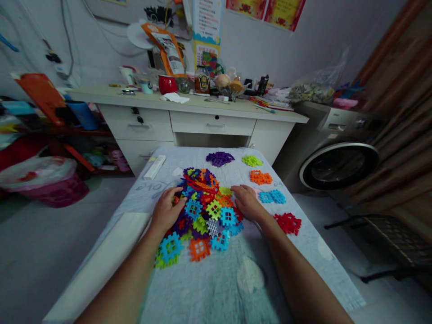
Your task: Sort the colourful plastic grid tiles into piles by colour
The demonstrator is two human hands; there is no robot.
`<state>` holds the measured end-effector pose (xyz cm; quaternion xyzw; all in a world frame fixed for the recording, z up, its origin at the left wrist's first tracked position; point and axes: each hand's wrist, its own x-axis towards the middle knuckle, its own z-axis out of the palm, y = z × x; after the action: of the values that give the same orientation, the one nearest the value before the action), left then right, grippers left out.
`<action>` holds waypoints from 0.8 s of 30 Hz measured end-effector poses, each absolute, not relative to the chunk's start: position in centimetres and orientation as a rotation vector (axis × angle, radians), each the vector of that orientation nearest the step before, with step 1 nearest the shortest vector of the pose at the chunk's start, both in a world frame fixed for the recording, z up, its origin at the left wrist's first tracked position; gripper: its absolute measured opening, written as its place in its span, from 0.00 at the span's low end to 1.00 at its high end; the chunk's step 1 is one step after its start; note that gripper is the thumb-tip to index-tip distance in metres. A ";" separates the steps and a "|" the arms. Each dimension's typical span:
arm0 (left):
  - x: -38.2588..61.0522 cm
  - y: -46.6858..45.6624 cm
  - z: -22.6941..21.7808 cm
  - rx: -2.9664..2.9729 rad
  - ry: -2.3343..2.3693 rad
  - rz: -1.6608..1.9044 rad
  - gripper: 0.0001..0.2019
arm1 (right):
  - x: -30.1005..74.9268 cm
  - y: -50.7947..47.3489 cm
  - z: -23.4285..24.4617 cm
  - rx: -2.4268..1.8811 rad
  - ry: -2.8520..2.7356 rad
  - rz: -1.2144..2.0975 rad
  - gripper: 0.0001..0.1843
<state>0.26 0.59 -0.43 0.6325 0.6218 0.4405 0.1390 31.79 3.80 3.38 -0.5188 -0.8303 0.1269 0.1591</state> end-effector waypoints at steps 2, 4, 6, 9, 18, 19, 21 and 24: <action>0.3 0.6 -0.5 1.828 1.795 1.275 0.19 | 30.7 4.0 2.7 -1.468 -2.355 0.383 0.29; 0.2 0.7 -0.6 1.832 1.791 1.279 0.19 | 30.2 4.3 2.3 -1.455 -2.333 0.393 0.27; 0.2 0.7 -0.7 1.842 1.786 1.282 0.19 | 30.0 4.7 2.1 -1.434 -2.319 0.388 0.24; 0.1 0.7 -0.8 1.858 1.783 1.285 0.19 | 30.1 5.0 2.1 -1.407 -2.300 0.367 0.20; 0.3 0.6 -0.7 1.840 1.792 1.289 0.18 | 30.8 4.5 2.6 -1.399 -2.145 0.475 0.14; 0.3 0.6 -0.6 1.838 1.790 1.289 0.18 | 30.8 4.4 2.7 -1.425 -2.104 0.492 0.14; 0.3 0.6 -0.6 1.838 1.789 1.287 0.18 | 31.0 4.2 2.7 -1.481 -2.019 0.522 0.18; 0.2 0.6 -0.6 1.837 1.791 1.282 0.19 | 31.1 4.0 2.7 -1.520 -1.945 0.540 0.25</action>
<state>0.23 0.55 -0.63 0.6345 0.6188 0.4427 0.1363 31.11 4.02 2.65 -0.5733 -0.7337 0.2039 0.3025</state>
